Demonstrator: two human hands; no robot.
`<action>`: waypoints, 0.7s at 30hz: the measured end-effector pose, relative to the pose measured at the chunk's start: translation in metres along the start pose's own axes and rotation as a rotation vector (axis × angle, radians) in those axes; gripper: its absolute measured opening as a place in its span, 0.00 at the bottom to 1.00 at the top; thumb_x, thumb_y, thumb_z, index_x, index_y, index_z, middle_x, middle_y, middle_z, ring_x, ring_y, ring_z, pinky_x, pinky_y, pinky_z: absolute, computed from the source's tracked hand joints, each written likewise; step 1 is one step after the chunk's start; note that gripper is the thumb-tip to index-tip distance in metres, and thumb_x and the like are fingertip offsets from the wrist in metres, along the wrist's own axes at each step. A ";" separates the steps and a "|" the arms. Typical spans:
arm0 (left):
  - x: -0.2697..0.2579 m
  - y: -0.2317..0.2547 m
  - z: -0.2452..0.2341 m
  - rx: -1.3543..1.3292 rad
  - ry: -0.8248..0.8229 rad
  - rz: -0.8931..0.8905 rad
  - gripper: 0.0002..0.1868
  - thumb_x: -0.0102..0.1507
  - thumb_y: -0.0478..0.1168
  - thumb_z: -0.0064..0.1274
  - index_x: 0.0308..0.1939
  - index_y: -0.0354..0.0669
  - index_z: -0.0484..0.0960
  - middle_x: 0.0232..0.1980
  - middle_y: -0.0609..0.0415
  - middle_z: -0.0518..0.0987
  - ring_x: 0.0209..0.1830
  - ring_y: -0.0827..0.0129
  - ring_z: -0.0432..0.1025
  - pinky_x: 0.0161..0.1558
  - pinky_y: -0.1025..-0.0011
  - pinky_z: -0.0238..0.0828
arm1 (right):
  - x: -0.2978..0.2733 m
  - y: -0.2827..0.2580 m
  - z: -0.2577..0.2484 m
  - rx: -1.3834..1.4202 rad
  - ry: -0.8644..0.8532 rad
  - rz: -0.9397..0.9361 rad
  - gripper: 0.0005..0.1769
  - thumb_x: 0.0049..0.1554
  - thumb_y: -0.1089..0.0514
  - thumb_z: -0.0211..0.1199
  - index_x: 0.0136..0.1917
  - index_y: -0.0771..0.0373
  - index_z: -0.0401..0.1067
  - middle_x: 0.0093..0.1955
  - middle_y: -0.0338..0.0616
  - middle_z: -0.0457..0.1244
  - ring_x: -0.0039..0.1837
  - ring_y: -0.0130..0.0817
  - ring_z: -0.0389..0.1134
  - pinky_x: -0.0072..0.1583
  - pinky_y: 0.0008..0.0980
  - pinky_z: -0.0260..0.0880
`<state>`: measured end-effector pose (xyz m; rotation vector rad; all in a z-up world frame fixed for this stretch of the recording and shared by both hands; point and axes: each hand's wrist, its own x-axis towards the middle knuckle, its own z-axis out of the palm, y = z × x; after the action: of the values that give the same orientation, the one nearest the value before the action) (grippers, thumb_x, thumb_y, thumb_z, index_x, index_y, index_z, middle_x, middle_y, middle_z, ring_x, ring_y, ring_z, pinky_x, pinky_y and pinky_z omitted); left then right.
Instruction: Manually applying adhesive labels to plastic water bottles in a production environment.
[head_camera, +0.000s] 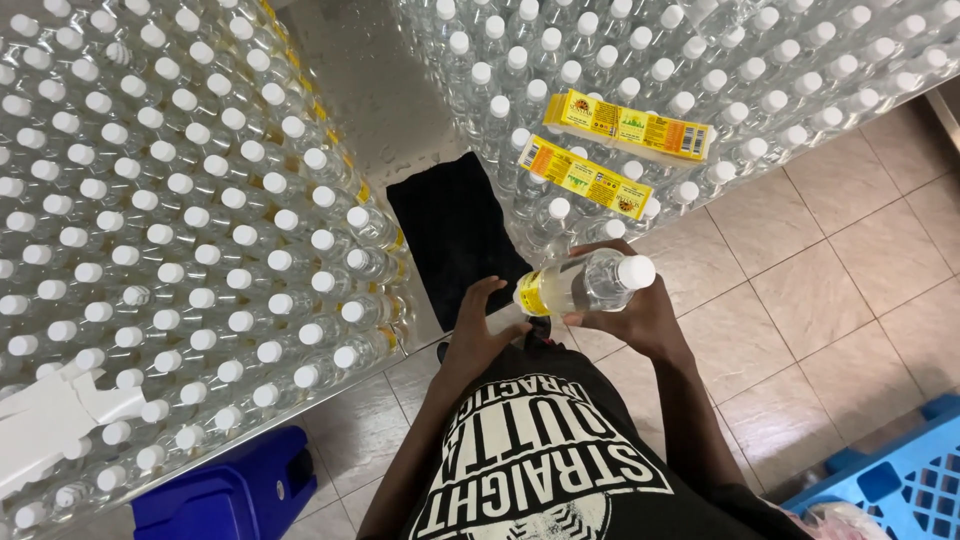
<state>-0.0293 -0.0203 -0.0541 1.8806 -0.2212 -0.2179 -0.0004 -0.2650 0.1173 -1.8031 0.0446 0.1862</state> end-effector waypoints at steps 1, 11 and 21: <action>-0.002 -0.010 0.000 0.035 -0.012 -0.092 0.42 0.62 0.58 0.72 0.74 0.45 0.70 0.76 0.39 0.68 0.78 0.37 0.64 0.77 0.42 0.61 | 0.001 0.002 -0.002 -0.026 0.025 -0.007 0.48 0.34 0.52 0.92 0.66 0.59 0.76 0.63 0.50 0.74 0.67 0.44 0.74 0.71 0.49 0.69; -0.020 -0.059 0.009 0.373 0.007 -0.174 0.33 0.72 0.51 0.60 0.75 0.40 0.71 0.78 0.32 0.63 0.81 0.32 0.58 0.77 0.40 0.61 | 0.014 0.027 0.028 0.004 0.111 0.079 0.48 0.42 0.65 0.87 0.72 0.75 0.67 0.67 0.65 0.67 0.73 0.56 0.69 0.75 0.54 0.69; -0.044 -0.100 0.030 0.534 -0.115 -0.297 0.49 0.68 0.52 0.61 0.85 0.35 0.54 0.88 0.30 0.45 0.89 0.33 0.40 0.85 0.44 0.42 | 0.049 0.084 0.137 -0.057 -0.150 -0.061 0.49 0.45 0.47 0.89 0.74 0.63 0.71 0.70 0.54 0.67 0.76 0.50 0.67 0.77 0.52 0.66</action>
<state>-0.0750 -0.0053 -0.1562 2.4337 -0.0788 -0.5094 0.0233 -0.1488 -0.0021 -1.8402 -0.1232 0.2809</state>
